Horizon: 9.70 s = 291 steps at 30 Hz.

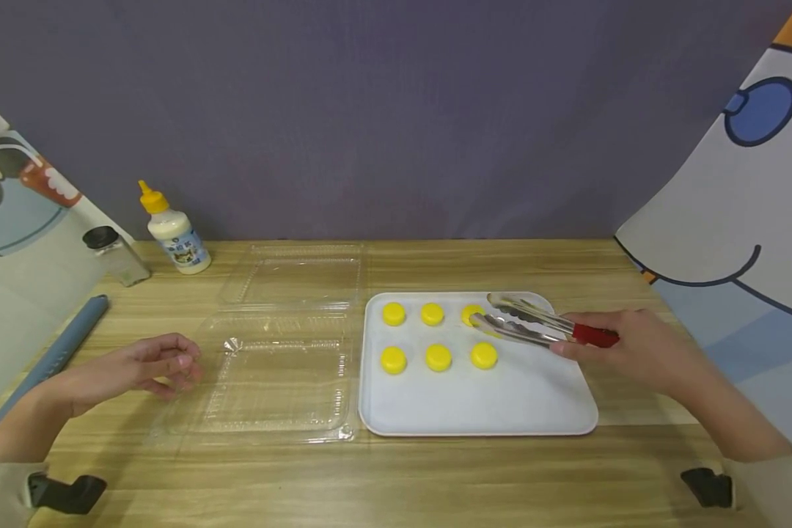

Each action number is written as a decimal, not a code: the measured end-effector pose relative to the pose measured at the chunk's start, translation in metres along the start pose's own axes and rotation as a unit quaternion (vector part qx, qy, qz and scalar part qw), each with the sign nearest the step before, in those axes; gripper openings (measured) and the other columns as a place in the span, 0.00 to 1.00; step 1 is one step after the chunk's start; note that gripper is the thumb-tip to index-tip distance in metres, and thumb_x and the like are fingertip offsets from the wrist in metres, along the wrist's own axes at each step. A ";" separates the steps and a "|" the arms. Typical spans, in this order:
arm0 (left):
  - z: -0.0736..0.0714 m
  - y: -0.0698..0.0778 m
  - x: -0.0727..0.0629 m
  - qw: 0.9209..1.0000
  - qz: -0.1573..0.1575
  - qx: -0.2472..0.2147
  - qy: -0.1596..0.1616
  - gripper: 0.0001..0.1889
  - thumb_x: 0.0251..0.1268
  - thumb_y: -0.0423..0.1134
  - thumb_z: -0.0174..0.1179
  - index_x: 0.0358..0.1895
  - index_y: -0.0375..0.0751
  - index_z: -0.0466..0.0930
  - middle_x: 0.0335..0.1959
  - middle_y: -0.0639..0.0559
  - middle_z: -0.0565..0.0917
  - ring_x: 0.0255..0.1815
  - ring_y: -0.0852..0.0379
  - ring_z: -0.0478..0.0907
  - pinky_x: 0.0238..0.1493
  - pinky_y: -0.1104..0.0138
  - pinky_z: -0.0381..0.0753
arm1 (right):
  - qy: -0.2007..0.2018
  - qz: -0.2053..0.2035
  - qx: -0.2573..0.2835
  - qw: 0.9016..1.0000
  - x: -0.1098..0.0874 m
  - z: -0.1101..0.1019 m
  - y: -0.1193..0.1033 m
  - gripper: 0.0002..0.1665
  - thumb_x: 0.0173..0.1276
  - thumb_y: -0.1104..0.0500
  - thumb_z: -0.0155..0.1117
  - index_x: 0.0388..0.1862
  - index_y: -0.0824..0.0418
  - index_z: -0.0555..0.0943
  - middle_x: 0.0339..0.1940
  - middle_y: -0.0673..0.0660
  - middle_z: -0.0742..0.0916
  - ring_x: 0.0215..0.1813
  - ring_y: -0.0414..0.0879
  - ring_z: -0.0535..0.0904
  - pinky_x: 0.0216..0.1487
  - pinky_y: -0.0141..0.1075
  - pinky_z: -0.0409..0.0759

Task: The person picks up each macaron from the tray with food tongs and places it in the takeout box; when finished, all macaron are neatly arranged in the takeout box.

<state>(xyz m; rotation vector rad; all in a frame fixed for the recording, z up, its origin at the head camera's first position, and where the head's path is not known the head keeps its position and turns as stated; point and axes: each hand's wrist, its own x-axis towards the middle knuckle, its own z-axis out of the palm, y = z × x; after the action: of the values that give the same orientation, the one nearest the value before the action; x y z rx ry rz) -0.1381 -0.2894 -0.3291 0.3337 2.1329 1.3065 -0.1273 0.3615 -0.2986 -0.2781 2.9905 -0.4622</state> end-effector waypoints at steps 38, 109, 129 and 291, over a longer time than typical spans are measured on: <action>-0.002 -0.002 0.000 1.000 0.007 0.002 -0.013 0.16 0.85 0.40 0.44 0.58 0.27 0.67 0.50 0.41 0.78 0.51 0.46 0.79 0.54 0.49 0.81 | 0.035 -0.020 -0.009 0.999 -0.028 0.032 -0.013 0.32 0.60 0.39 0.76 0.53 0.61 0.88 0.29 0.48 0.89 0.26 0.39 0.68 0.24 0.32 0.64; -0.002 -0.006 0.001 0.999 0.033 -0.003 -0.011 0.15 0.84 0.38 0.45 0.57 0.26 0.66 0.50 0.40 0.79 0.52 0.44 0.80 0.52 0.52 0.81 | 0.033 -0.294 -0.024 0.955 0.055 0.029 -0.231 0.22 0.65 0.43 0.74 0.49 0.57 0.90 0.14 0.40 0.75 0.17 0.35 0.65 0.21 0.32 0.64; -0.003 -0.006 0.001 1.000 0.024 -0.007 -0.014 0.15 0.83 0.38 0.45 0.57 0.27 0.66 0.53 0.38 0.79 0.54 0.43 0.79 0.53 0.51 0.80 | -0.008 -0.261 -0.039 0.964 0.091 0.072 -0.276 0.27 0.66 0.38 0.71 0.55 0.55 0.88 0.09 0.43 0.61 0.19 0.38 0.53 0.23 0.32 0.53; -0.007 -0.009 0.004 1.000 -0.001 0.001 -0.024 0.15 0.84 0.40 0.46 0.56 0.29 0.67 0.54 0.39 0.79 0.56 0.45 0.78 0.55 0.51 0.81 | 0.077 -0.119 0.033 0.989 0.000 0.043 -0.058 0.26 0.60 0.45 0.78 0.53 0.57 0.89 0.11 0.37 0.58 0.19 0.33 0.53 0.20 0.30 0.58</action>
<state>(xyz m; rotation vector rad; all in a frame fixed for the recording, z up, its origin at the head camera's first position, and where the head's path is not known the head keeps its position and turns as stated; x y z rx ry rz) -0.1447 -0.2965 -0.3360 0.3592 2.0954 1.2817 -0.1121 0.2952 -0.3215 -0.6242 3.0967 -0.6323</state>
